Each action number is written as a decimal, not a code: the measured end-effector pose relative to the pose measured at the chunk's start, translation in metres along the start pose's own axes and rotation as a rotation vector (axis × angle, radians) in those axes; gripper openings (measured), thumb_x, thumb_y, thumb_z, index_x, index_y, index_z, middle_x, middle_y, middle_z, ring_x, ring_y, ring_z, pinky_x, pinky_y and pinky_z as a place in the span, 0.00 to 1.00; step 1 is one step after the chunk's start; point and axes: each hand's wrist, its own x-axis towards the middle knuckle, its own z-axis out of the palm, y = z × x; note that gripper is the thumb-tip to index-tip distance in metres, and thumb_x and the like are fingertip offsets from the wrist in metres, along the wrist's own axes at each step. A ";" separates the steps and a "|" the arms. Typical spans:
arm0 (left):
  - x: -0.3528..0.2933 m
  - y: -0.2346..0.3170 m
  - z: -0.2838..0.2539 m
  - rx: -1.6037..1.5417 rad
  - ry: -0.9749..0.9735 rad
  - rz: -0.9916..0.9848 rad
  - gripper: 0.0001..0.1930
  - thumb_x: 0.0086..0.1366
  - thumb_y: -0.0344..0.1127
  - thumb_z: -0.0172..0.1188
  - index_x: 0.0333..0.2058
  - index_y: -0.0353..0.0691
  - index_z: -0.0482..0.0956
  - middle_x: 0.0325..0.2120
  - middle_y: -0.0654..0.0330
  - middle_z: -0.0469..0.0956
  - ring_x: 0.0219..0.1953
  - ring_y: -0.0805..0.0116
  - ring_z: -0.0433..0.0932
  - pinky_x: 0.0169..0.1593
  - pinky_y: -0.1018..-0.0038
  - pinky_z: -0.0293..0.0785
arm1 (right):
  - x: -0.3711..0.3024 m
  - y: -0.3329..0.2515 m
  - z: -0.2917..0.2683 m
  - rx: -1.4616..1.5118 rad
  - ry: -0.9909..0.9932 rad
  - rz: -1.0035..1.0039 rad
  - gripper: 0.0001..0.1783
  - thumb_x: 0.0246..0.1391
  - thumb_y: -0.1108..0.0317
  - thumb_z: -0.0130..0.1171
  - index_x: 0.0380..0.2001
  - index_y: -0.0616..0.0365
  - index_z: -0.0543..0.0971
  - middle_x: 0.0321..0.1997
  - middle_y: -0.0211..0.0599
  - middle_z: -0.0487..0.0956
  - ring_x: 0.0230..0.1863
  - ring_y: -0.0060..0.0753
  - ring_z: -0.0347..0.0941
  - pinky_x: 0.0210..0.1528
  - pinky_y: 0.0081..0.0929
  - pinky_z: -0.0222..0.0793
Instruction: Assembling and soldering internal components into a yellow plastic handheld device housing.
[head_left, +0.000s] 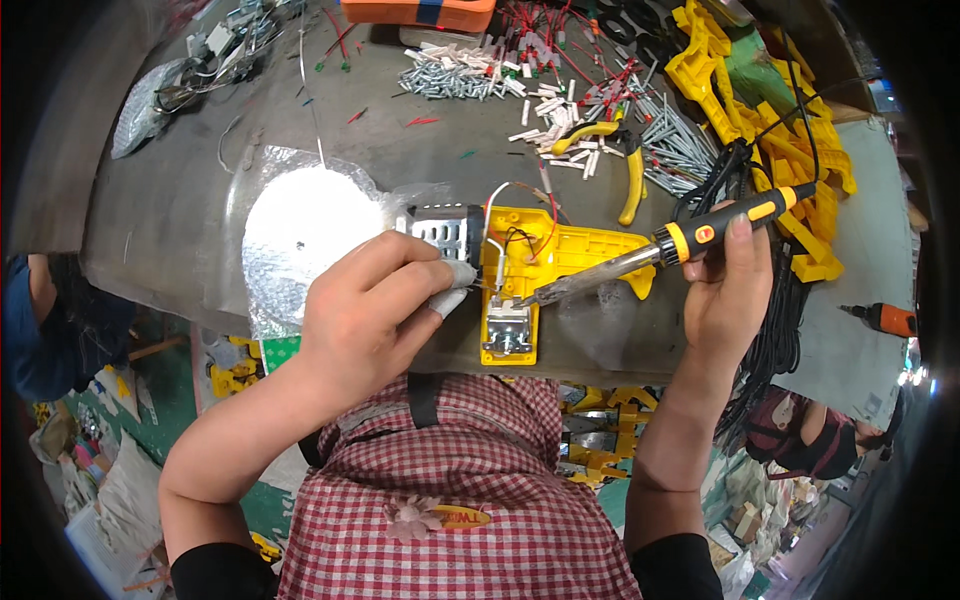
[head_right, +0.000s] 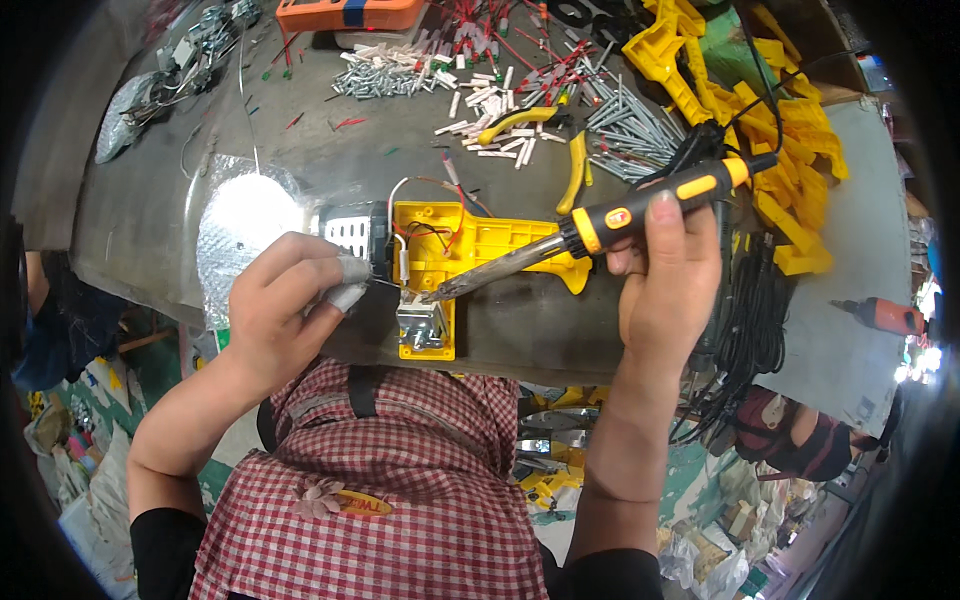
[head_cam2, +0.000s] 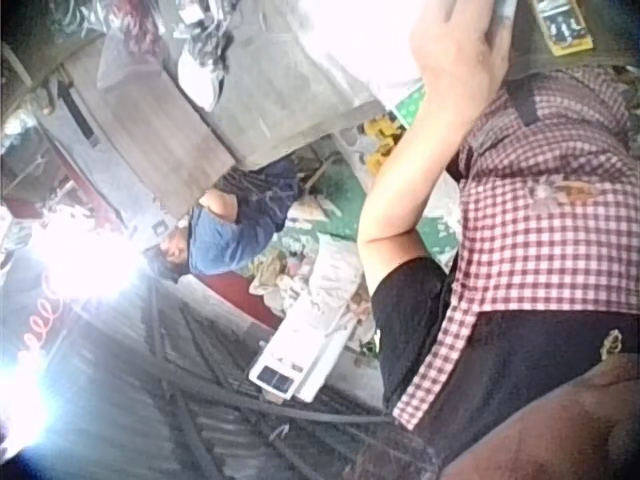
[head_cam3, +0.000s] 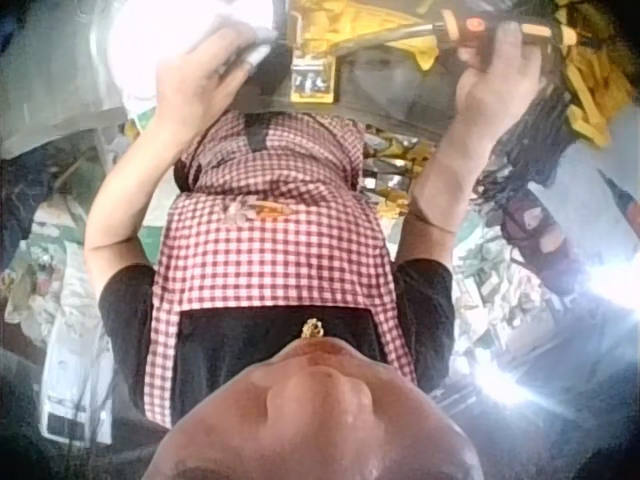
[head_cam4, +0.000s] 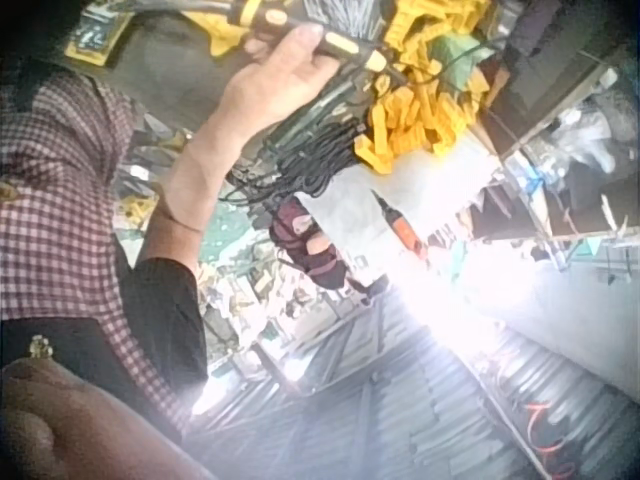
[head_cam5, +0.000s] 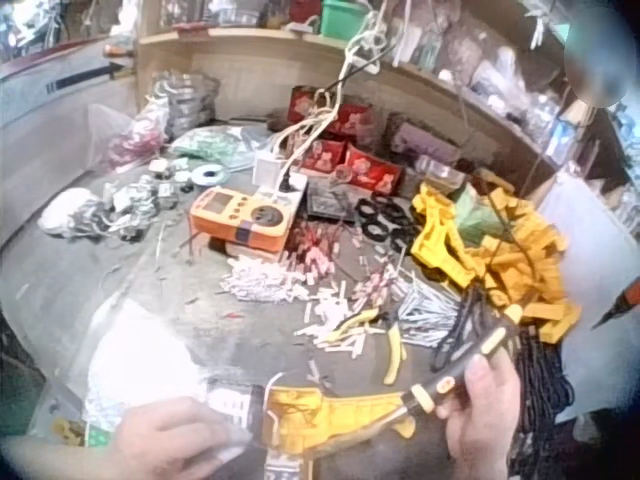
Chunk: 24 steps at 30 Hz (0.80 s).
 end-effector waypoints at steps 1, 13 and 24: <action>0.000 0.000 0.000 -0.005 0.002 0.004 0.15 0.46 0.20 0.64 0.35 0.38 0.80 0.29 0.59 0.75 0.30 0.64 0.76 0.31 0.74 0.71 | 0.000 -0.001 0.001 0.027 -0.018 0.003 0.09 0.62 0.66 0.50 0.38 0.63 0.69 0.25 0.32 0.73 0.20 0.17 0.65 0.22 0.14 0.61; 0.000 0.000 0.004 0.017 0.017 0.047 0.17 0.43 0.19 0.65 0.35 0.39 0.80 0.29 0.58 0.75 0.30 0.62 0.76 0.33 0.72 0.73 | -0.001 -0.007 0.003 -0.028 -0.054 -0.026 0.10 0.61 0.66 0.53 0.36 0.63 0.69 0.24 0.32 0.74 0.20 0.17 0.67 0.22 0.14 0.62; -0.001 0.000 0.004 0.075 0.048 0.103 0.13 0.42 0.25 0.67 0.30 0.38 0.77 0.30 0.58 0.76 0.29 0.60 0.77 0.30 0.69 0.74 | -0.002 -0.011 0.005 -0.089 -0.068 -0.030 0.10 0.60 0.65 0.55 0.35 0.62 0.70 0.22 0.33 0.75 0.18 0.17 0.67 0.21 0.13 0.62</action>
